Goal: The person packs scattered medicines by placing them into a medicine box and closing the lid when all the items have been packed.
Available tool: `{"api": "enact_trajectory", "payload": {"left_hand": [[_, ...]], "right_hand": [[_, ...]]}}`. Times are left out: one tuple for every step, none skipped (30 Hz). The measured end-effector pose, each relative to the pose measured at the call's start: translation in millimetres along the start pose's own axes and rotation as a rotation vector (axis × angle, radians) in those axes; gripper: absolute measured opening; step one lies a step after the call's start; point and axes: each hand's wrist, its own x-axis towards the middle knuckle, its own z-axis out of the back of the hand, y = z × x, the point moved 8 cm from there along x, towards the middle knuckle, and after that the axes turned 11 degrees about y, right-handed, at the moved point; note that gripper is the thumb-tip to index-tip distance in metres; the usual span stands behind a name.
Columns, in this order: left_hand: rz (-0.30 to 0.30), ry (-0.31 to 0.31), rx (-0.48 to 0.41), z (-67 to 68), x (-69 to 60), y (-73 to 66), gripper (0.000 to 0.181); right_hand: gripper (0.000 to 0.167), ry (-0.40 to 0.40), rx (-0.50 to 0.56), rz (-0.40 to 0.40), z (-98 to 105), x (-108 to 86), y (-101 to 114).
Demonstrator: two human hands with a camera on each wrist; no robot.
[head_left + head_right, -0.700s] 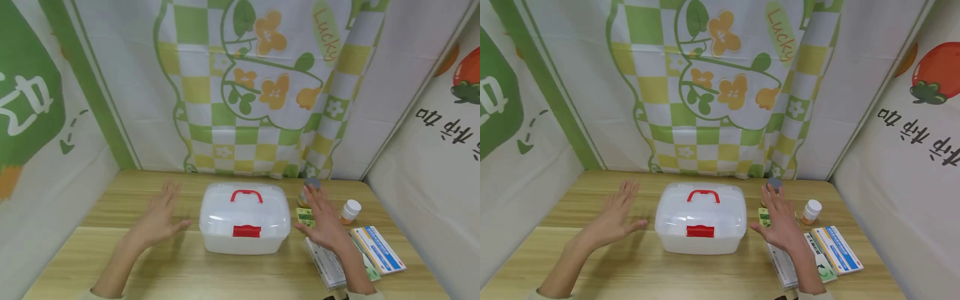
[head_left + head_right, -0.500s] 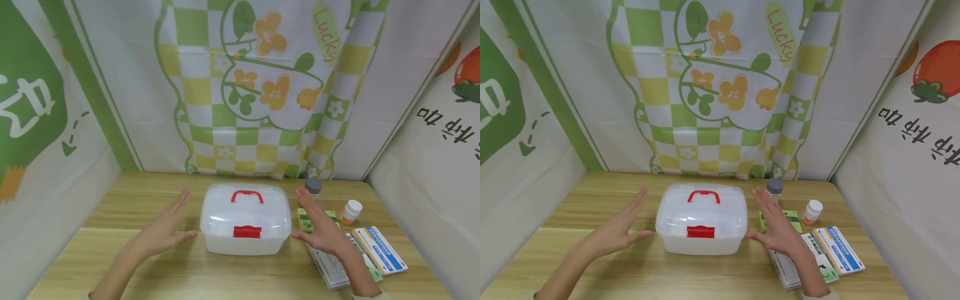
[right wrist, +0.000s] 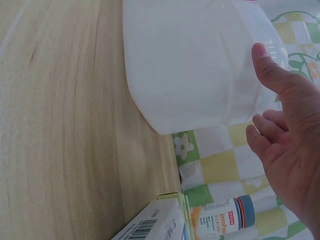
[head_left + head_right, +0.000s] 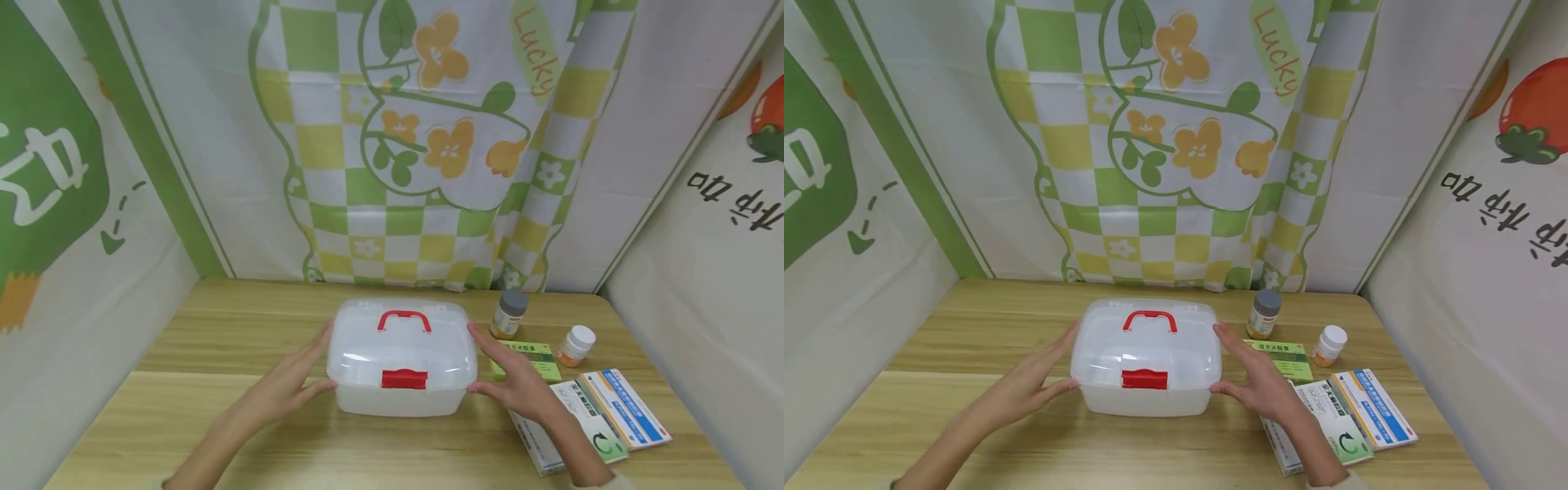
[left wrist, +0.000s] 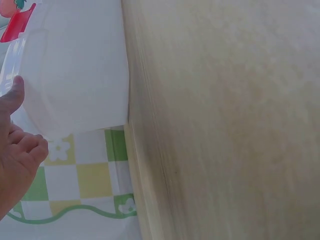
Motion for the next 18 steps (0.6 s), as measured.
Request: {"api": "enact_trajectory", "payload": {"left_hand": [[-0.003, -0.005, -0.003, 0.0, 0.2, -0.2, 0.088], [-0.008, -0.01, -0.003, 0.2, 0.3, -0.7, 0.088], [-0.009, -0.014, -0.004, 0.5, 0.2, -1.0, 0.088], [-0.006, -0.016, -0.003, 1.0, 0.3, -1.1, 0.088], [-0.005, -0.017, -0.002, 1.6, 0.4, -1.5, 0.088], [-0.002, -0.016, -0.002, 2.1, 0.6, -1.9, 0.088], [0.0, -0.017, -0.002, 2.6, 0.8, -2.1, 0.088], [0.004, -0.016, -0.004, 3.1, 1.0, -2.5, 0.087], [0.008, -0.015, -0.006, 3.5, 1.2, -2.5, 0.087], [0.012, -0.015, -0.007, 3.8, 1.4, -2.5, 0.087], [0.015, -0.015, -0.009, 4.1, 1.6, -2.8, 0.086], [0.016, -0.017, -0.008, 4.3, 1.9, -3.0, 0.085], [0.018, -0.019, -0.008, 4.5, 2.2, -3.1, 0.084], [0.02, -0.02, -0.009, 4.6, 2.5, -3.3, 0.084], [0.018, -0.026, -0.004, 4.6, 2.8, -3.3, 0.083], [0.016, -0.03, 0.0, 4.7, 3.1, -3.6, 0.082], [0.015, -0.033, 0.002, 4.9, 3.2, -4.2, 0.081], [0.015, -0.037, 0.004, 5.0, 3.4, -4.4, 0.081]], "right_hand": [[0.102, -0.001, 0.01, -0.004, -0.1, -0.1, -0.4], [0.102, -0.004, 0.018, -0.006, 0.0, -0.2, -0.6], [0.102, -0.005, 0.025, -0.008, -0.1, 0.0, -0.7], [0.102, -0.005, 0.03, -0.01, 0.2, 0.1, -0.8], [0.102, -0.005, 0.035, -0.01, 0.3, 0.3, -0.8], [0.102, -0.006, 0.039, -0.01, 0.5, 0.5, -0.8], [0.102, -0.007, 0.043, -0.009, 0.8, 0.5, -0.7], [0.102, -0.008, 0.045, -0.008, 1.0, 0.5, -0.7], [0.102, -0.009, 0.047, -0.008, 1.1, 0.5, -0.7], [0.102, -0.012, 0.047, -0.005, 1.4, 0.4, -0.5], [0.101, -0.017, 0.047, -0.001, 1.7, 0.4, -0.1], [0.101, -0.021, 0.047, 0.003, 2.0, 0.4, 0.1], [0.101, -0.027, 0.045, 0.007, 2.3, 0.3, 0.4], [0.101, -0.033, 0.049, 0.014, 2.7, 0.3, 0.9], [0.101, -0.038, 0.049, 0.021, 2.9, 0.3, 1.3], [0.1, -0.042, 0.051, 0.027, 3.3, 0.5, 1.8], [0.1, -0.046, 0.053, 0.033, 3.6, 0.6, 2.2], [0.1, -0.048, 0.057, 0.036, 3.9, 0.8, 2.3]]}}
